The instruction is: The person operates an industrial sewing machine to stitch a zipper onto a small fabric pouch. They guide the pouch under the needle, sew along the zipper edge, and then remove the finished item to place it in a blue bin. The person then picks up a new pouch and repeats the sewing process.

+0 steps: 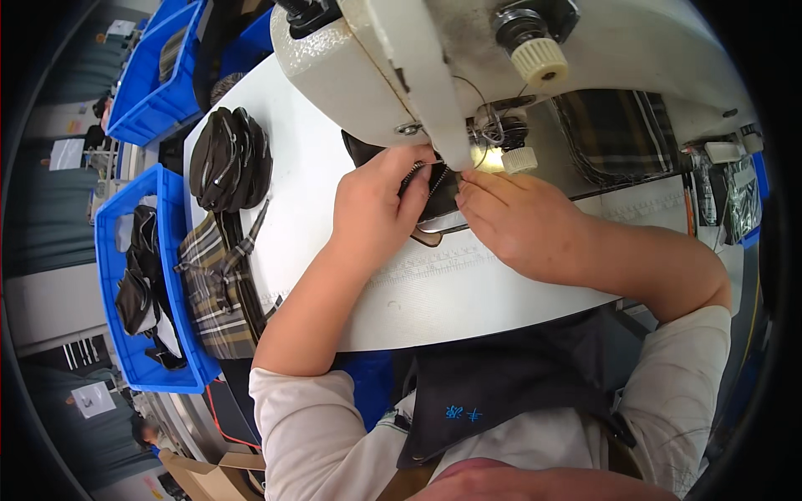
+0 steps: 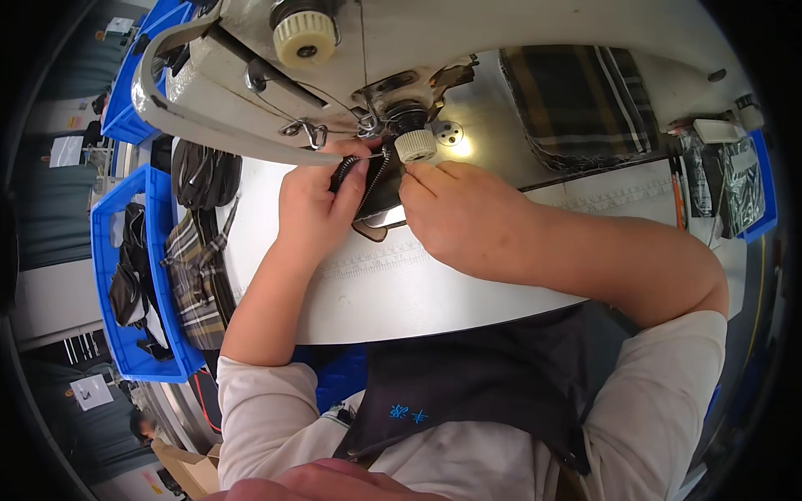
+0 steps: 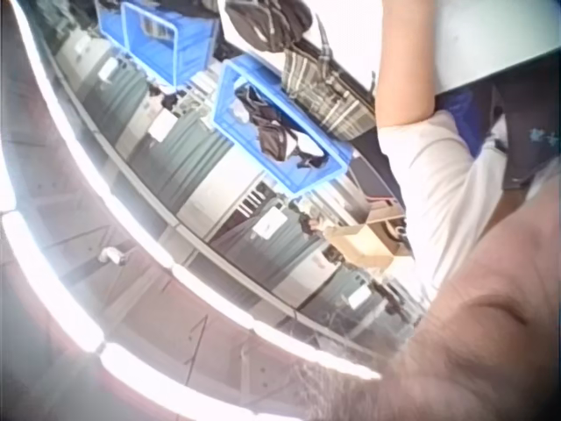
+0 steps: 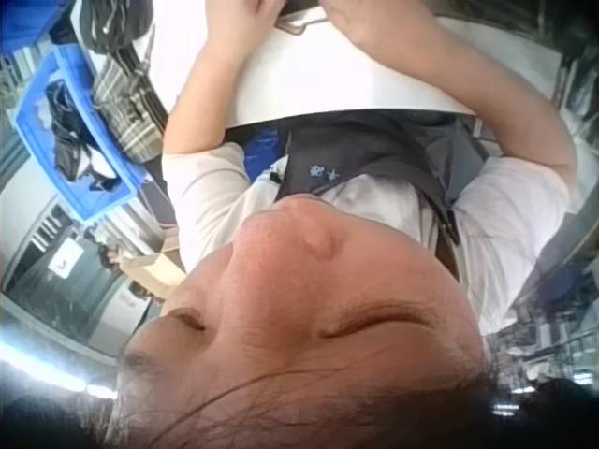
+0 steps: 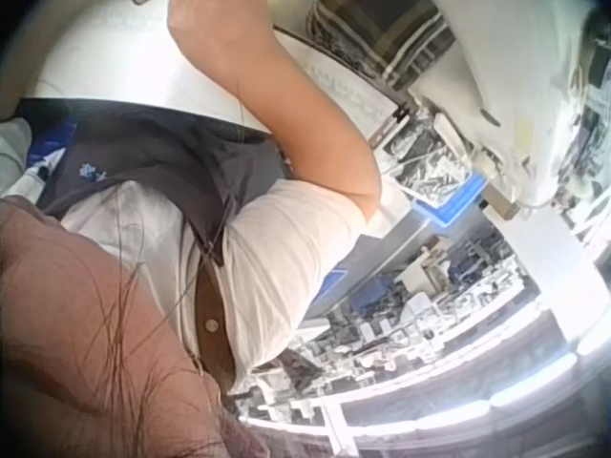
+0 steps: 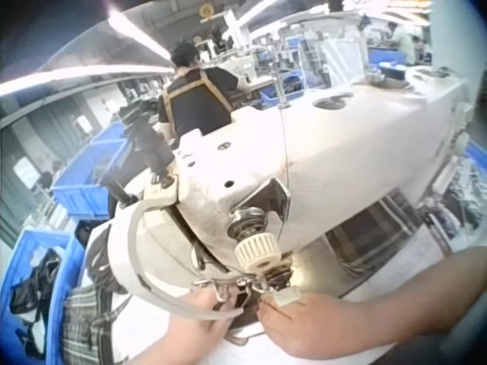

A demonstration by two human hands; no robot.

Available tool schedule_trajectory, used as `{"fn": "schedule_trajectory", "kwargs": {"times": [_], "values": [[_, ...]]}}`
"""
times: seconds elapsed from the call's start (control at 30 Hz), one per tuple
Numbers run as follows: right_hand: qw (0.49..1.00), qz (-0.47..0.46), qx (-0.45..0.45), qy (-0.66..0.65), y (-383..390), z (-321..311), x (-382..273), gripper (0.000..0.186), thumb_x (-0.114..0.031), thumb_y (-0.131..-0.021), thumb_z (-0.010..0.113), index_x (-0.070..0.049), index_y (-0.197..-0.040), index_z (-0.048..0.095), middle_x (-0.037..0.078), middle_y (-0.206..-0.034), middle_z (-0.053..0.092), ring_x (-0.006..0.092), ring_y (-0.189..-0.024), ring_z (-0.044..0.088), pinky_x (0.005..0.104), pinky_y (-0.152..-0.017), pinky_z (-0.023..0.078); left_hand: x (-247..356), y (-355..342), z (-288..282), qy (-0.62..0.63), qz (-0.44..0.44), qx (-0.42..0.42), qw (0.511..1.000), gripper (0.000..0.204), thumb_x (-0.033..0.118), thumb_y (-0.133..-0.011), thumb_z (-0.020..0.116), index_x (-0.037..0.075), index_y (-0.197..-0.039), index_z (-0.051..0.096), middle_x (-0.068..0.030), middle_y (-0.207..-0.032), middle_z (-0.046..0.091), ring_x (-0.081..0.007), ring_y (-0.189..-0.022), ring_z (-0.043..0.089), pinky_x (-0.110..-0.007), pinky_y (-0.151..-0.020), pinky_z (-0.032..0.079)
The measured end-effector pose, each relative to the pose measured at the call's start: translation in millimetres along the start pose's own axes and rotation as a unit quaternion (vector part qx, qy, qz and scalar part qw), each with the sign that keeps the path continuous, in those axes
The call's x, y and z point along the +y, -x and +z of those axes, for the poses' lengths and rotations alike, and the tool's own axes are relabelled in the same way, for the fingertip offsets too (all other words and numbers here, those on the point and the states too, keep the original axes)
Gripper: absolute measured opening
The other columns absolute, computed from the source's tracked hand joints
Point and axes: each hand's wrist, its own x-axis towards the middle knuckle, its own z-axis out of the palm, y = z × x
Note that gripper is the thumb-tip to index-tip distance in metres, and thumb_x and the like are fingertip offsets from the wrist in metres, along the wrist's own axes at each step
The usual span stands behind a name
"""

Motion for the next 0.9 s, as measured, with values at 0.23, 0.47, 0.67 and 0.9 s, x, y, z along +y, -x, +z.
{"fn": "schedule_trajectory", "kwargs": {"times": [0.23,0.47,0.67,0.9], "values": [[1.000,-0.016,0.011,-0.017,0,-1,5,0.030,-0.007,-0.087,0.065,0.009,-0.112,0.071,0.018,-0.115,0.069,0.0326,-0.119,0.068,0.0394,-0.089,0.057,0,1,-8,-0.143,0.049,-0.047,0.987,0.016,-0.003,-0.089,0.064,0.005,-0.101,0.072,-0.0130,-0.126,0.073,-0.0313,-0.098,0.074,-0.038,-0.084,0.057],[0.993,-0.024,0.113,0.025,-1,5,5,0.014,-0.013,-0.079,0.069,-0.001,-0.086,0.072,0.009,-0.089,0.064,0.0231,-0.089,0.062,0.0347,-0.076,0.052,0,4,-18,-0.027,0.063,-0.131,0.989,0.018,0.004,-0.083,0.070,0.004,-0.101,0.073,-0.0284,-0.144,0.059,-0.0480,-0.138,0.050,-0.047,-0.111,0.045],[0.990,-0.036,0.125,0.063,0,9,3,0.016,-0.015,-0.082,0.069,-0.001,-0.089,0.074,0.009,-0.090,0.068,0.0230,-0.092,0.064,0.0349,-0.076,0.052,9,5,-2,-0.135,0.114,-0.057,0.983,0.022,-0.002,-0.073,0.078,0.006,-0.090,0.066,-0.0226,-0.128,0.066,-0.0439,-0.123,0.060,-0.050,-0.103,0.050],[0.991,-0.032,0.117,0.058,0,10,2,0.017,-0.015,-0.082,0.069,0.000,-0.090,0.074,0.010,-0.092,0.069,0.0234,-0.090,0.065,0.0342,-0.074,0.052,13,-3,10,-0.270,0.235,0.065,0.932,0.042,0.002,-0.059,0.085,0.013,-0.099,0.075,-0.0057,-0.110,0.071,-0.0306,-0.100,0.068,-0.042,-0.082,0.056]]}}
